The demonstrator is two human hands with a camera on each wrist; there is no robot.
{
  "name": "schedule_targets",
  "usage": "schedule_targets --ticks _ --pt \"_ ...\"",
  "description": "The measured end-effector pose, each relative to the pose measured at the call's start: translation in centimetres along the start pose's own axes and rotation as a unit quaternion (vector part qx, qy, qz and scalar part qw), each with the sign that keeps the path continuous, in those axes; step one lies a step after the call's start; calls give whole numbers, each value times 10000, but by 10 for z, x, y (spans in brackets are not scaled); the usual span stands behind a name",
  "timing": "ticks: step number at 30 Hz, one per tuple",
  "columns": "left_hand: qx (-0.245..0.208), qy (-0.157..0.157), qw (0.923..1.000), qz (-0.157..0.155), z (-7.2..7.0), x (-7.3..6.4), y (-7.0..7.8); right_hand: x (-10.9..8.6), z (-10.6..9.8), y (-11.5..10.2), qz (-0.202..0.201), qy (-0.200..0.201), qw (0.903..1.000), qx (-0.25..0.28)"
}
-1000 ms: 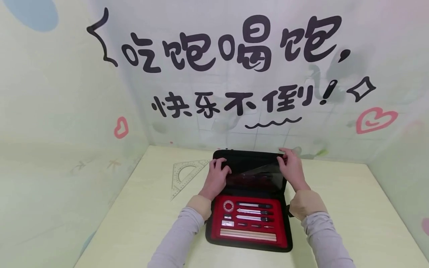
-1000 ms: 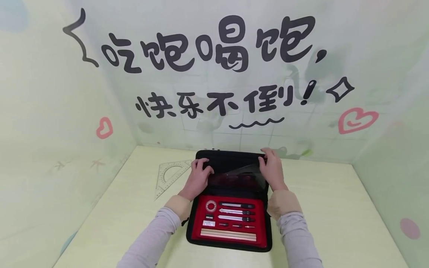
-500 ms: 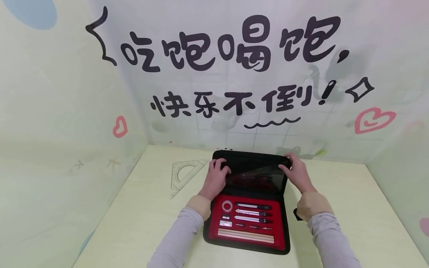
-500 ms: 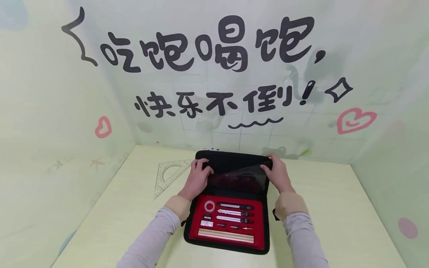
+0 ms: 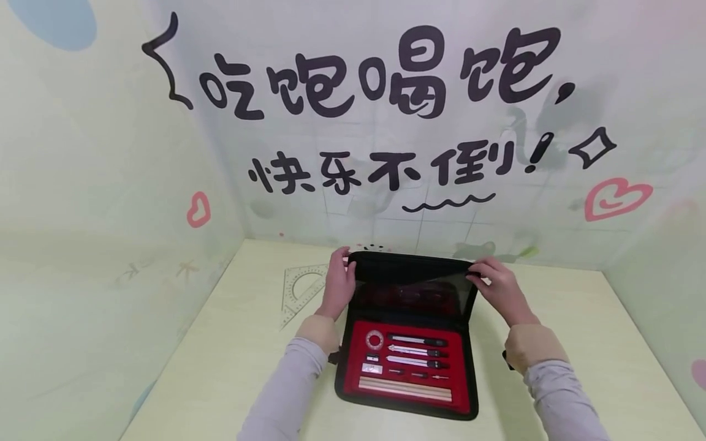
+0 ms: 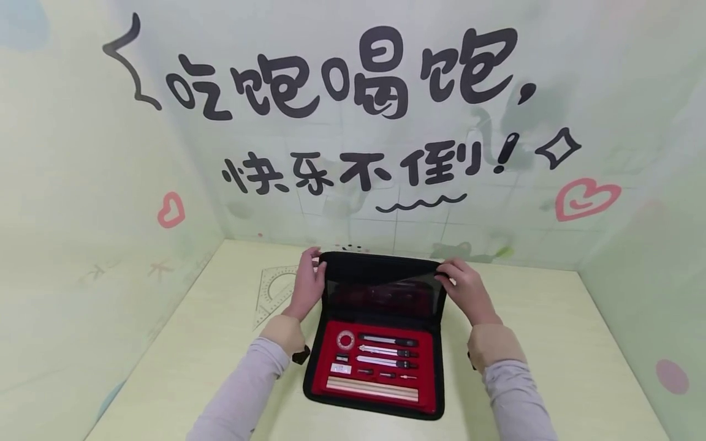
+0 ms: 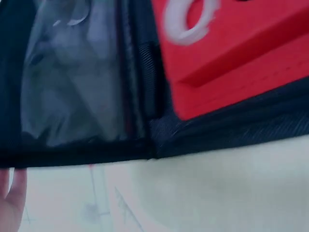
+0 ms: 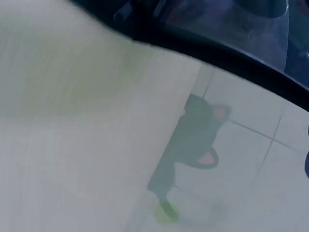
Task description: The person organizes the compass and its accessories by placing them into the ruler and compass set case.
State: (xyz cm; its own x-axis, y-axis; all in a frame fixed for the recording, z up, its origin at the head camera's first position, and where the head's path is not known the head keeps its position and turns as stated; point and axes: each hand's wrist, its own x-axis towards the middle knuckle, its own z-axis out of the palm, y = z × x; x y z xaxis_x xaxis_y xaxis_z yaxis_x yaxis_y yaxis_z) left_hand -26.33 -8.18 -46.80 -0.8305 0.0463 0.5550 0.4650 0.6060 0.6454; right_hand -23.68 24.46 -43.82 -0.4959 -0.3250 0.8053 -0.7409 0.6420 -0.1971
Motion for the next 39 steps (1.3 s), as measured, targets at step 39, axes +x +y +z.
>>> schedule_targets --ticks 39 --pt "230 -624 9977 -159 -13 11 2 3 -2 -12 454 -727 9951 -493"
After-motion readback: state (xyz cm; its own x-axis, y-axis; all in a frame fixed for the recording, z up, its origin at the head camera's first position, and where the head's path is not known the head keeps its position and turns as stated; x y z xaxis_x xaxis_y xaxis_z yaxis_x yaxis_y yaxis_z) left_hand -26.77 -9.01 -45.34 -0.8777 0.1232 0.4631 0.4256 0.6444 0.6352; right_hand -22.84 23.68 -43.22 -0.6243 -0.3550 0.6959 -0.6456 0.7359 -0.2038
